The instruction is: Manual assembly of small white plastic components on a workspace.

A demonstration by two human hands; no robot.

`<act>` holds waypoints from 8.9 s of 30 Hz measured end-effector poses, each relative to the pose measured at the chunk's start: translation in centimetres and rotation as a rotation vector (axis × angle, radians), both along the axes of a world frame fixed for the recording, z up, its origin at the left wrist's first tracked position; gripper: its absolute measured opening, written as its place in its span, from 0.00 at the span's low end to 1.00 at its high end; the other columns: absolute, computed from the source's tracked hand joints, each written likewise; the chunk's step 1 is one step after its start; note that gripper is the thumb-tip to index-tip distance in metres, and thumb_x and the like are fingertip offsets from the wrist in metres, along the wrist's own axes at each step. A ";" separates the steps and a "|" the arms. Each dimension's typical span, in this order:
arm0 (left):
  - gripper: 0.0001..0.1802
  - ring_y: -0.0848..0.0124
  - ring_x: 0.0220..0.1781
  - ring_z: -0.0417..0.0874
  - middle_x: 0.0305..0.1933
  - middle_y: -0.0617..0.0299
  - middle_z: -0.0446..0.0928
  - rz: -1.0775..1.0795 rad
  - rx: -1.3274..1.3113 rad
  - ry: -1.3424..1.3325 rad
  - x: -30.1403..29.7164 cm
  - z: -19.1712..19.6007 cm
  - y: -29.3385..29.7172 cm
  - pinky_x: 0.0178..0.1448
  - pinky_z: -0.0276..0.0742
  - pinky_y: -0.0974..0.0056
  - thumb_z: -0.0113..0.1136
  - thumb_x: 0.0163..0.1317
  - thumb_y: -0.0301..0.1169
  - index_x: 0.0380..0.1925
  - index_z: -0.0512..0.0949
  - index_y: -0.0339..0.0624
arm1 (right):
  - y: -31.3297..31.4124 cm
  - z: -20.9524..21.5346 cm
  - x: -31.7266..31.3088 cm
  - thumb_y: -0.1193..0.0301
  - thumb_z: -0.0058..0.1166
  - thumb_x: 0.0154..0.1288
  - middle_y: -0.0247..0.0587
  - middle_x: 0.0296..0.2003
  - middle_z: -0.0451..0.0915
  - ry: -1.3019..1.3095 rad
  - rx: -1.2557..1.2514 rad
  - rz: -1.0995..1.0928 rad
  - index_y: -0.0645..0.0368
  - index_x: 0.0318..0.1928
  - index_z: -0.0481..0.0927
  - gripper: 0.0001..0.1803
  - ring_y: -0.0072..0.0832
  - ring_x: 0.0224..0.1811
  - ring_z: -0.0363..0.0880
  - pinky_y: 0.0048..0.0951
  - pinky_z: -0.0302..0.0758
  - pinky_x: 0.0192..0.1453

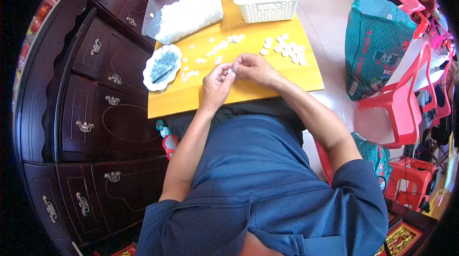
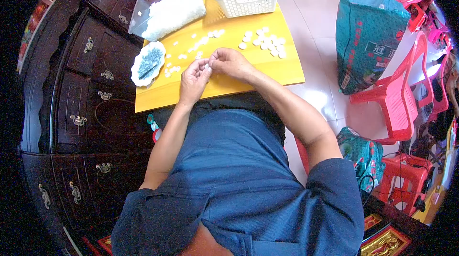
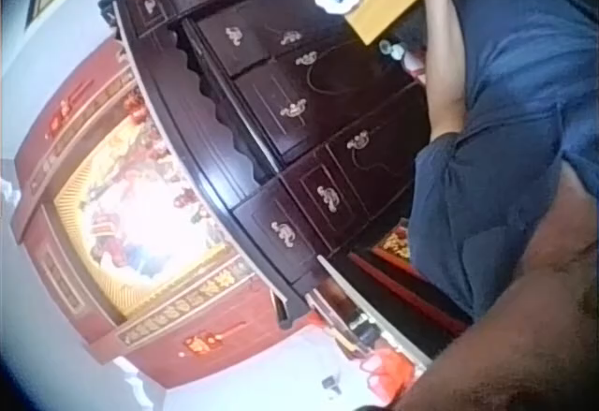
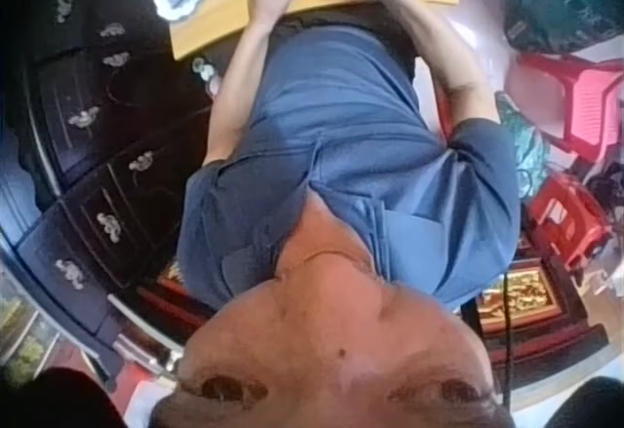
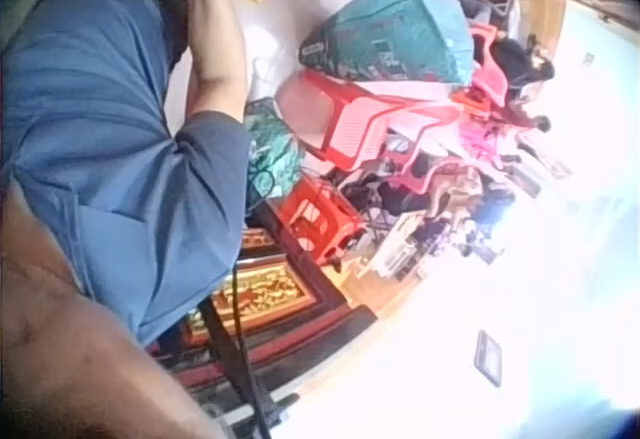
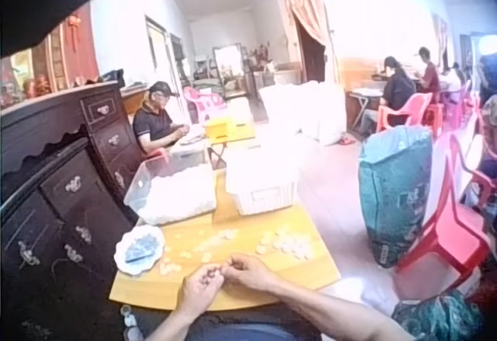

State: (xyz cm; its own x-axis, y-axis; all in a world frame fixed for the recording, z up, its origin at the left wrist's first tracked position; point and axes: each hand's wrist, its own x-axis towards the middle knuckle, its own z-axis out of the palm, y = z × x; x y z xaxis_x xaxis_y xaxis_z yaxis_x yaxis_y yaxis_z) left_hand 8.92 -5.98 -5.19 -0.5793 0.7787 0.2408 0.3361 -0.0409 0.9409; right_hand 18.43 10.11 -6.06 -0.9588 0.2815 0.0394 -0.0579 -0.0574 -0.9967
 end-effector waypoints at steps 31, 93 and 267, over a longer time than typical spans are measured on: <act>0.12 0.84 0.31 0.78 0.35 0.67 0.83 0.045 0.025 0.043 -0.2 -0.3 0.1 0.38 0.77 0.75 0.64 0.66 0.23 0.49 0.81 0.35 | -0.3 0.9 0.5 0.71 0.57 0.72 0.31 0.36 0.82 -0.001 0.006 0.006 0.62 0.44 0.79 0.07 0.18 0.38 0.79 0.22 0.78 0.45; 0.12 0.81 0.42 0.83 0.43 0.65 0.84 -0.013 0.018 -0.009 -1.2 -1.1 -0.3 0.49 0.81 0.75 0.65 0.69 0.24 0.50 0.82 0.34 | -0.5 1.4 0.9 0.73 0.60 0.69 0.35 0.32 0.86 -0.085 0.144 -0.092 0.60 0.45 0.79 0.08 0.18 0.34 0.83 0.21 0.79 0.39; 0.05 0.62 0.33 0.84 0.33 0.62 0.78 -0.103 -0.270 0.772 -12.1 2.5 10.2 0.35 0.81 0.58 0.69 0.58 0.29 0.33 0.82 0.46 | 5.1 7.0 -0.7 0.81 0.64 0.60 0.41 0.31 0.80 -0.315 0.764 -0.579 0.59 0.42 0.80 0.11 0.29 0.25 0.82 0.28 0.79 0.28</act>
State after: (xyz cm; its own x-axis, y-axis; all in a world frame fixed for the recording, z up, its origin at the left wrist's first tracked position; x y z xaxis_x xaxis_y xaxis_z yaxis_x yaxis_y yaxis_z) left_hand -3.16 4.20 -2.72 -0.2500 0.9070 0.3389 0.8994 0.0879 0.4281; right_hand 17.74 15.24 0.94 -0.6803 0.7123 0.1728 0.3976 0.5566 -0.7294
